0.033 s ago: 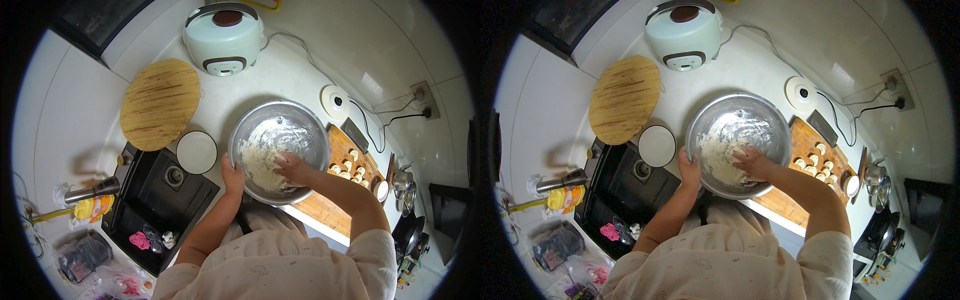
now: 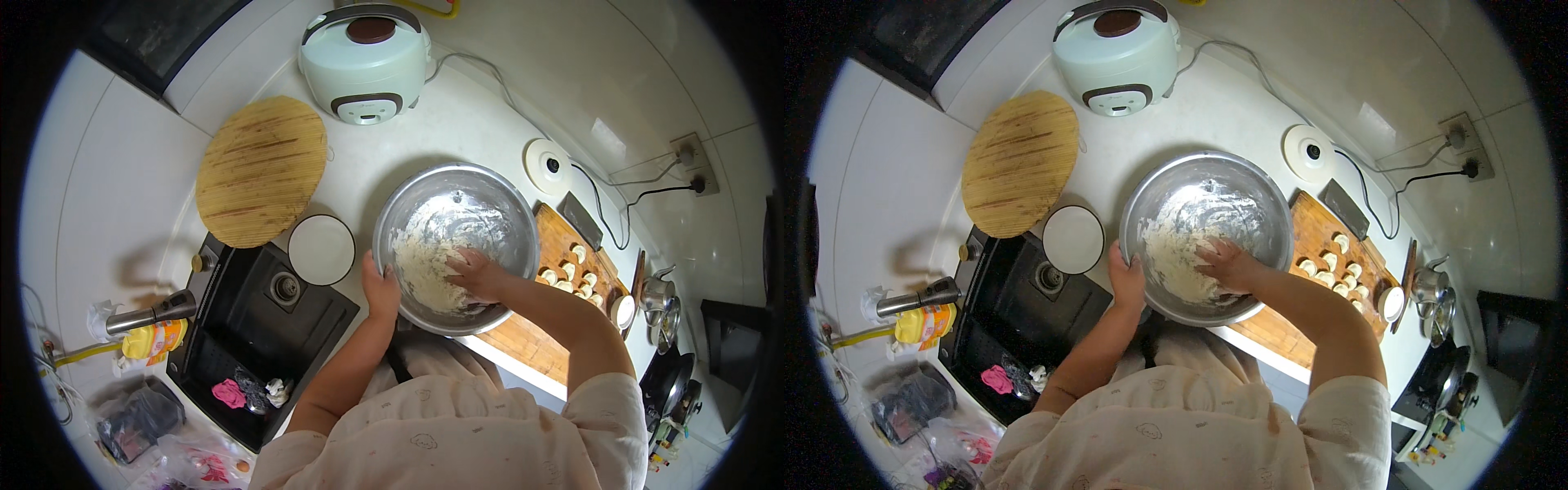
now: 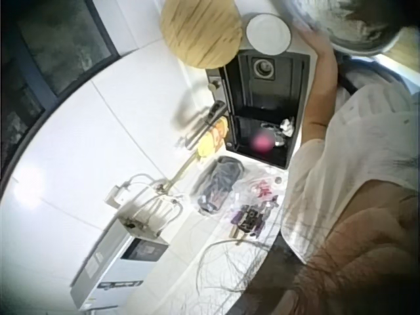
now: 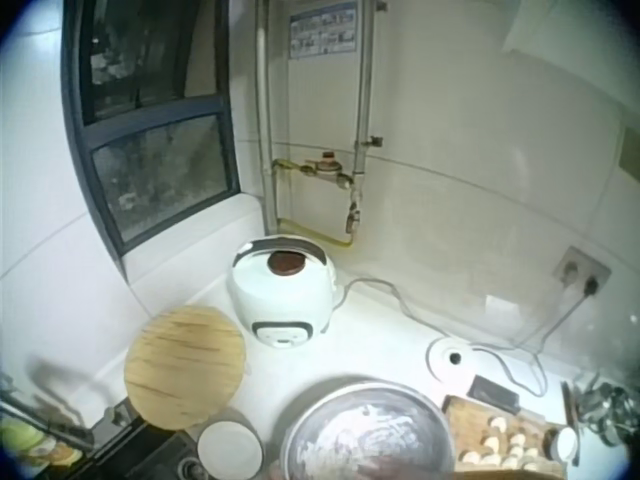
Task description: The person retrieves a bag of flour from a cabinet, scoops flour into a large metal bowl using a white cup, and then kneads the flour and water together by hand to form dough.
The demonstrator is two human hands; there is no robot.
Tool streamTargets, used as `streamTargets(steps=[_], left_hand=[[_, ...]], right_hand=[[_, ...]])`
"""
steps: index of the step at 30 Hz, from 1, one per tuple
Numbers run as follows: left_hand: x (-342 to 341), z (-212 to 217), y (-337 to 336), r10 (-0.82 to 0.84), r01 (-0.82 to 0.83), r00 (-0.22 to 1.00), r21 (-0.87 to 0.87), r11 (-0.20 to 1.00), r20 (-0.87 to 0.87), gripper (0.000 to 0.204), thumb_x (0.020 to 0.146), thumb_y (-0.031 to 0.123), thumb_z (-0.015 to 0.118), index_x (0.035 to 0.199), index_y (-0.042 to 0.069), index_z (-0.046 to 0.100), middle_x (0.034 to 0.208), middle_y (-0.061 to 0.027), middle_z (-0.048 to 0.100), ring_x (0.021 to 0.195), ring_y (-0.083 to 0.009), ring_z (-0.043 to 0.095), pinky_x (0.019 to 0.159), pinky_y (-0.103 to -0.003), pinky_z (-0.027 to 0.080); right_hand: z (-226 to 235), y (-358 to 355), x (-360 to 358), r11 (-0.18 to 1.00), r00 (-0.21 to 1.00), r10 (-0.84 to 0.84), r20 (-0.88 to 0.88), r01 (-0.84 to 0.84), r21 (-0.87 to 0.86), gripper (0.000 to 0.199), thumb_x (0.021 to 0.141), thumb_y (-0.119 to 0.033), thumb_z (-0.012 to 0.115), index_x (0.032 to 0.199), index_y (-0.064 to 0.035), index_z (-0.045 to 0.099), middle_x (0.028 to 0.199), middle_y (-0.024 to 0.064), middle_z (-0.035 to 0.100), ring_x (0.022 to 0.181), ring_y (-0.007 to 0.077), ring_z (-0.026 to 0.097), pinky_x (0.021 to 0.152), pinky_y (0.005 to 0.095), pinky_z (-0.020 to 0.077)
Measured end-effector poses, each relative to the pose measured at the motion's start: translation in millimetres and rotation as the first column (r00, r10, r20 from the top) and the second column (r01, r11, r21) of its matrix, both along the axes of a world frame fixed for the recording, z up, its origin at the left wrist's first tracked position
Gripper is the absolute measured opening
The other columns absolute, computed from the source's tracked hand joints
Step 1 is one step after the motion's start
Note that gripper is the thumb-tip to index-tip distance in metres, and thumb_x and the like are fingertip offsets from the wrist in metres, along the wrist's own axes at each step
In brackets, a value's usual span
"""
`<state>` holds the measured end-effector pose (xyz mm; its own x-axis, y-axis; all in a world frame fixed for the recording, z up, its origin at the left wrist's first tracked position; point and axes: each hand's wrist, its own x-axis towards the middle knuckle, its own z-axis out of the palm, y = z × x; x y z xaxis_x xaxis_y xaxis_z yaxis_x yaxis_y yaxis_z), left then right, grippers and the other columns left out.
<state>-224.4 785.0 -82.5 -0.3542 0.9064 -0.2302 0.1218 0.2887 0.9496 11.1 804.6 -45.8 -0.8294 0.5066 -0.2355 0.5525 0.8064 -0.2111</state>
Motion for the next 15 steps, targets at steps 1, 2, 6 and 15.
streamTargets(steps=[1, 2, 6, 15], left_hand=[[1, 2, -1, -0.001, 0.001, 1.000, -0.001, 1.000, -0.018, 0.039, 0.078, -0.008, 0.049, 0.116, -0.006, 0.041, 0.105, -0.0181, 0.053, 0.099, -0.0275, 0.053, 0.087, -0.032, 0.039], [1, 5, 0, -0.005, 0.005, 1.000, -0.005, 1.000, -0.020, 0.039, 0.077, -0.007, 0.049, 0.116, -0.006, 0.041, 0.105, -0.0183, 0.053, 0.099, -0.0277, 0.053, 0.087, -0.032, 0.039], [-1, 13, 1, -0.037, 0.036, 0.999, -0.011, 0.999, -0.014, 0.038, 0.077, -0.007, 0.049, 0.114, -0.006, 0.042, 0.103, -0.0185, 0.053, 0.097, -0.0283, 0.054, 0.086, -0.033, 0.039], [4, 28, 1, -0.033, 0.038, 0.996, 0.065, 0.997, -0.082, 0.039, 0.074, -0.010, 0.046, 0.113, -0.004, 0.043, 0.100, -0.0179, 0.053, 0.095, -0.0274, 0.054, 0.084, -0.033, 0.039]], right_hand=[[-7, 2, -3, 1.000, 1.000, 0.017, 0.021, -0.017, 0.024, 0.048, 0.071, -0.032, 0.065, 0.117, -0.0225, 0.054, 0.127, 0.0095, 0.037, 0.119, 0.0356, 0.030, 0.096, 0.0471, 0.0311], [-16, 6, -6, 1.000, 1.000, 0.010, 0.022, -0.010, 0.025, 0.046, 0.072, -0.032, 0.064, 0.116, -0.0229, 0.055, 0.126, 0.0094, 0.038, 0.118, 0.0356, 0.032, 0.095, 0.0465, 0.0329], [-27, 17, -21, 0.992, 0.993, -0.118, 0.012, 0.118, -0.051, 0.042, 0.074, -0.025, 0.061, 0.115, -0.0227, 0.054, 0.120, 0.0104, 0.043, 0.108, 0.0344, 0.043, 0.086, 0.0436, 0.0411], [-10, 40, -62, 0.634, 0.659, -0.752, 0.024, 0.732, -0.249, 0.048, 0.080, -0.008, 0.048, 0.126, -0.0154, 0.039, 0.119, 0.0219, 0.048, 0.099, 0.0342, 0.055, 0.086, 0.0392, 0.0449]])
